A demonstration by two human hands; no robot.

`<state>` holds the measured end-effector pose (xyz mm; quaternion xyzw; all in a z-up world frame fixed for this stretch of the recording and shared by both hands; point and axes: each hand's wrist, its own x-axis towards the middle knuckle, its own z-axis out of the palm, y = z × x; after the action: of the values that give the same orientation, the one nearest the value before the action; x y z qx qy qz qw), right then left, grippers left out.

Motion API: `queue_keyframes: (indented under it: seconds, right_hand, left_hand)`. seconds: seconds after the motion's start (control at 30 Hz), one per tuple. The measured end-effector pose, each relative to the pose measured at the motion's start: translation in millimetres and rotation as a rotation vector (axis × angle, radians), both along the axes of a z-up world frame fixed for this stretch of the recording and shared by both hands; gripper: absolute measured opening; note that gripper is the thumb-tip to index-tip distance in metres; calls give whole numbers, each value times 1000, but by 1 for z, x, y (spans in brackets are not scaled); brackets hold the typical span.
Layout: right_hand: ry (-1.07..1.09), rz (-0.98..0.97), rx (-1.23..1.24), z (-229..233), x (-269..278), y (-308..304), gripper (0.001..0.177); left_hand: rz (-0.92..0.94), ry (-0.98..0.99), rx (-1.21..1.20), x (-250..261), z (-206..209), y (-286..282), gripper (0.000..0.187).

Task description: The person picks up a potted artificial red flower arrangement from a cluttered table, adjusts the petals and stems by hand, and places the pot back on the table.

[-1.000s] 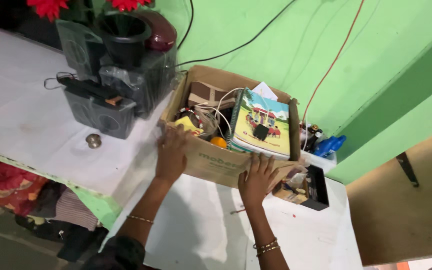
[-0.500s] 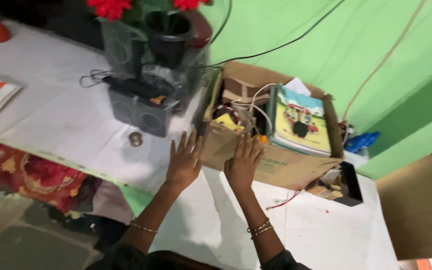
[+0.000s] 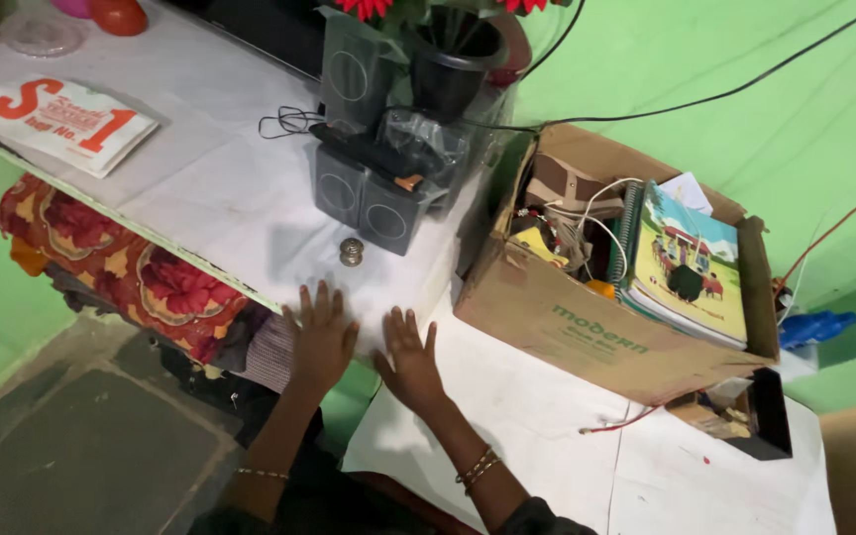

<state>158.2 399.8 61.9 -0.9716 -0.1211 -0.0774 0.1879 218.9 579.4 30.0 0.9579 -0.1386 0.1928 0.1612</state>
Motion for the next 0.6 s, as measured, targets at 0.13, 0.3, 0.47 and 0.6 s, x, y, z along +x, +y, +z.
queue_keyframes:
  seconds: [0.13,0.3,0.47,0.6]
  right_hand:
    - [-145,-11,-48,-5,-10,6,63]
    - [-146,-31,10,-4,-16,8,62]
    - [-134,-38,43,-3,-29,12,62]
    - [-66,49,85,-7,-43,-9,58]
  left_hand:
    - [-18,-109,4,-14,-13,15,68]
    - [-40,-77,-32,-19,-10,16,68]
    - [2,-101,-23,-19,-16,12,67]
    - [-38,-10,-230,-9,-23,3,72]
